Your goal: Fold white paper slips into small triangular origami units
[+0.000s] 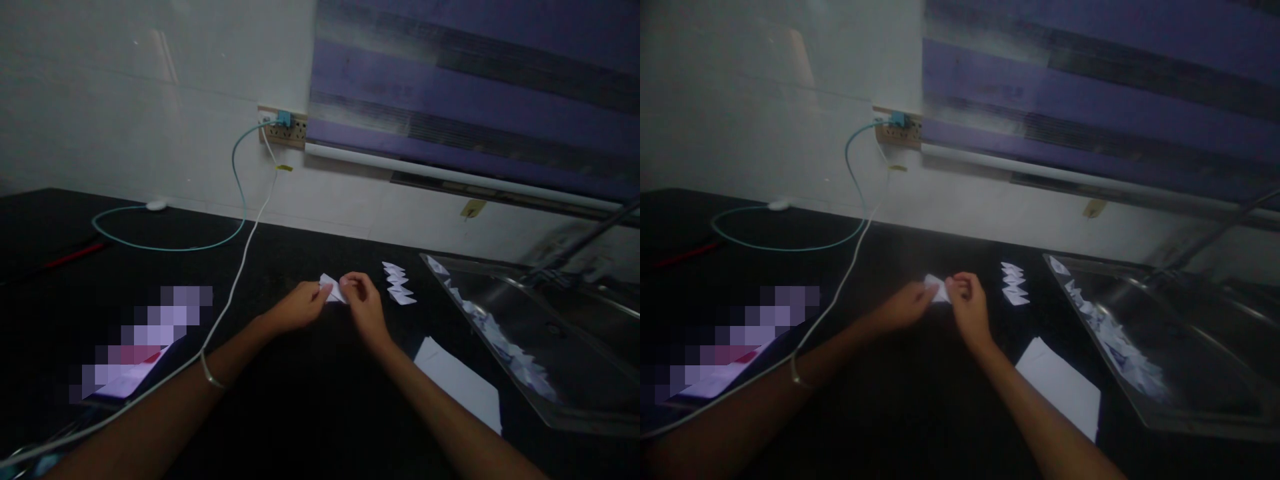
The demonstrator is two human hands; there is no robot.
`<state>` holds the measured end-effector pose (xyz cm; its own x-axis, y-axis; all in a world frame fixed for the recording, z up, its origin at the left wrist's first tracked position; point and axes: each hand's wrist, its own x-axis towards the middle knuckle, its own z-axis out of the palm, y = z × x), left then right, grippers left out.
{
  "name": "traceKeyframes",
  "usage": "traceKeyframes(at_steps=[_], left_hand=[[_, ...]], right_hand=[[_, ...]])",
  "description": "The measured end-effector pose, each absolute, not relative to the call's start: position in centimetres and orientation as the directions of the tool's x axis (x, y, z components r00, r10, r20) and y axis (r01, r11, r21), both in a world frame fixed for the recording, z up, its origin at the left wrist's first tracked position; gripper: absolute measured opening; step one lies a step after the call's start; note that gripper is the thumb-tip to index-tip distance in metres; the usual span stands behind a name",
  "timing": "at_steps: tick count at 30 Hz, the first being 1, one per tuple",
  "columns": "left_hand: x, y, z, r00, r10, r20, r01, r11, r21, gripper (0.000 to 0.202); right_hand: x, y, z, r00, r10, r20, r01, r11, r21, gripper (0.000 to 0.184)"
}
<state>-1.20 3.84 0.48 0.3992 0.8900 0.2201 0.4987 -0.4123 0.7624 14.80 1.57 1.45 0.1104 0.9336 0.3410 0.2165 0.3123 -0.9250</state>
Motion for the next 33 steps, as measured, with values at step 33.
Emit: traceKeyframes(at_steps=[33], left_hand=[[-1.5,3.5,2.0,0.318,0.898,0.304,0.032,-0.331,0.943,0.032]], right_hand=[[15.6,2.0,1.7,-0.052,0.948,0.313,0.282,0.315,-0.906,0.028]])
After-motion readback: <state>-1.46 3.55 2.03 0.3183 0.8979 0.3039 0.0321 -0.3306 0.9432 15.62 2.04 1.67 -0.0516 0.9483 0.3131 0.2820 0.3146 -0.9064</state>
